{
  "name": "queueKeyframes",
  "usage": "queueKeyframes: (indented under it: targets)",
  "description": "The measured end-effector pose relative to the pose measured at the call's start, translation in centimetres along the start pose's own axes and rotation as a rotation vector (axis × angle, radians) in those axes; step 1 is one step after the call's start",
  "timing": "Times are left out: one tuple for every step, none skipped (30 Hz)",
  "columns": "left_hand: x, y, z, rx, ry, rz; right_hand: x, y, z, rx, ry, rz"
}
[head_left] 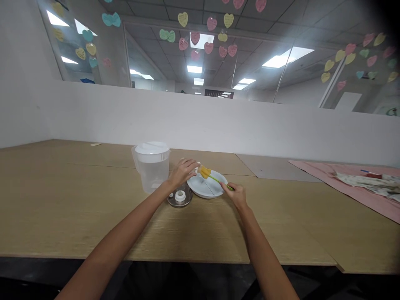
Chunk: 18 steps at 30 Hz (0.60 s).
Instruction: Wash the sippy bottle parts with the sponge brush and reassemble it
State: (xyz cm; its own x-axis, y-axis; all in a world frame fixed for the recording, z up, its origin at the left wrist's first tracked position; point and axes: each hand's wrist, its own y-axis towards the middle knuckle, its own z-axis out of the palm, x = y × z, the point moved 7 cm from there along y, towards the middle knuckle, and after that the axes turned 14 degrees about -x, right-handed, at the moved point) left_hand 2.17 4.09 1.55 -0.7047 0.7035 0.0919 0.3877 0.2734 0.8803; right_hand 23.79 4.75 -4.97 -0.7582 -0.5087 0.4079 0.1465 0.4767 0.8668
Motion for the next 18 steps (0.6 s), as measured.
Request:
queueKeyframes:
  targets:
    - [-0.7,0.0,0.3,0.031,-0.008,0.070,0.4,-0.1,0.2,0.009,-0.021,-0.044]
    - [-1.6,0.1,0.5,0.059,-0.026,0.135,0.7,-0.3,0.3,0.020,-0.032,-0.078]
    - [-2.5,0.2,0.8,0.077,-0.051,0.192,1.0,-0.4,0.5,0.027,-0.035,-0.100]
    - [-3.3,0.3,0.9,0.085,-0.080,0.237,1.2,-0.5,0.6,0.030,-0.034,-0.109]
    - [-4.0,0.5,1.0,0.079,-0.109,0.268,1.3,-0.5,0.6,0.026,-0.030,-0.103]
    - [-4.5,0.8,1.0,0.071,-0.134,0.289,1.2,-0.5,0.6,0.017,-0.022,-0.084]
    - [-4.9,1.0,0.9,0.065,-0.152,0.303,1.1,-0.5,0.5,0.004,-0.010,-0.050]
    - [-5.0,1.2,0.9,0.063,-0.162,0.309,0.8,-0.4,0.5,-0.002,0.013,-0.003]
    - [-5.0,1.3,0.9,0.066,-0.165,0.309,0.5,-0.3,0.6,0.006,0.050,0.056]
    - [-4.8,1.4,0.9,0.073,-0.161,0.304,0.2,-0.3,0.8,0.026,0.099,0.121]
    - [-4.5,1.5,0.9,0.080,-0.153,0.293,-0.1,-0.3,1.0,0.048,0.151,0.187]
    - [-4.3,1.4,0.9,0.090,-0.145,0.284,-0.3,-0.3,1.2,0.068,0.200,0.244]
    - [-4.2,1.3,0.9,0.102,-0.142,0.279,-0.5,-0.3,1.4,0.081,0.237,0.288]
    - [-4.2,1.2,1.0,0.115,-0.146,0.283,-0.5,-0.3,1.5,0.086,0.262,0.317]
    - [-4.3,1.1,1.0,0.127,-0.158,0.296,-0.5,-0.3,1.6,0.090,0.279,0.333]
    - [-4.4,0.9,1.1,0.131,-0.173,0.315,-0.6,-0.3,1.6,0.101,0.292,0.344]
    - [-4.6,0.9,1.0,0.124,-0.186,0.335,-0.7,-0.2,1.7,0.119,0.301,0.357]
    - [-4.7,0.9,0.9,0.109,-0.189,0.353,-0.8,-0.2,1.7,0.137,0.306,0.373]
